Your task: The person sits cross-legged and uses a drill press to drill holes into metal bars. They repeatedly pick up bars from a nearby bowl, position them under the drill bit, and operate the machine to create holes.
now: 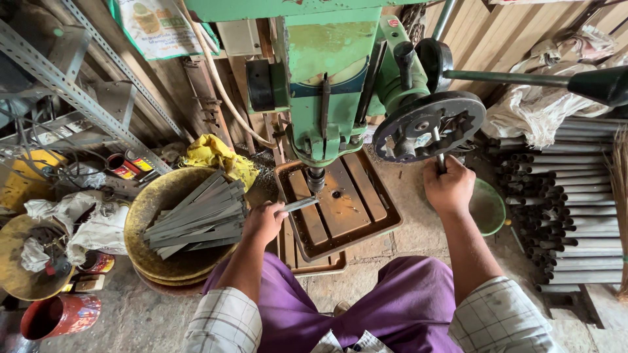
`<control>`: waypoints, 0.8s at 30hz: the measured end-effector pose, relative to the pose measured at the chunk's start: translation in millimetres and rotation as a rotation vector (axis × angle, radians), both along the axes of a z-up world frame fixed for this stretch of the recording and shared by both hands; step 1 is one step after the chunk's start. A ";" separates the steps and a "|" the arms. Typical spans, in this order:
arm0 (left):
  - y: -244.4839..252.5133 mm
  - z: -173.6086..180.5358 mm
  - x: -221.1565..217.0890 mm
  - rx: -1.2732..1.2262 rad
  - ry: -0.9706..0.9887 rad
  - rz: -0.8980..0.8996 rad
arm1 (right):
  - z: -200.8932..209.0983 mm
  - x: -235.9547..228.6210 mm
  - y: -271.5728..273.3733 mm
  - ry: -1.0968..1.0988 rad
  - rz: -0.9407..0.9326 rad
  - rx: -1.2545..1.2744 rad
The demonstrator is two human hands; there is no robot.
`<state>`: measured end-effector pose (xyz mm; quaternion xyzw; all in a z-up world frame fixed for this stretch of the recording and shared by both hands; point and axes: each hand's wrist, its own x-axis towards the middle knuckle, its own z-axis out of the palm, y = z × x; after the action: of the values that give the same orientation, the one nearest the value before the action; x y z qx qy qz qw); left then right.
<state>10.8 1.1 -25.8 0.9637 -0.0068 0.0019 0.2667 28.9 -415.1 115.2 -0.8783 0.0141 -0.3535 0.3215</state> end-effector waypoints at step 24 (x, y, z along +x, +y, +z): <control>-5.6 20.9 -3.0 0.055 0.145 0.043 | -13.7 15.0 0.6 0.000 -0.018 0.030</control>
<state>7.8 -4.5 -4.8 0.9682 0.0333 -0.0622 0.2399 43.9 -414.5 101.5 -0.8733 0.0275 -0.3562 0.3313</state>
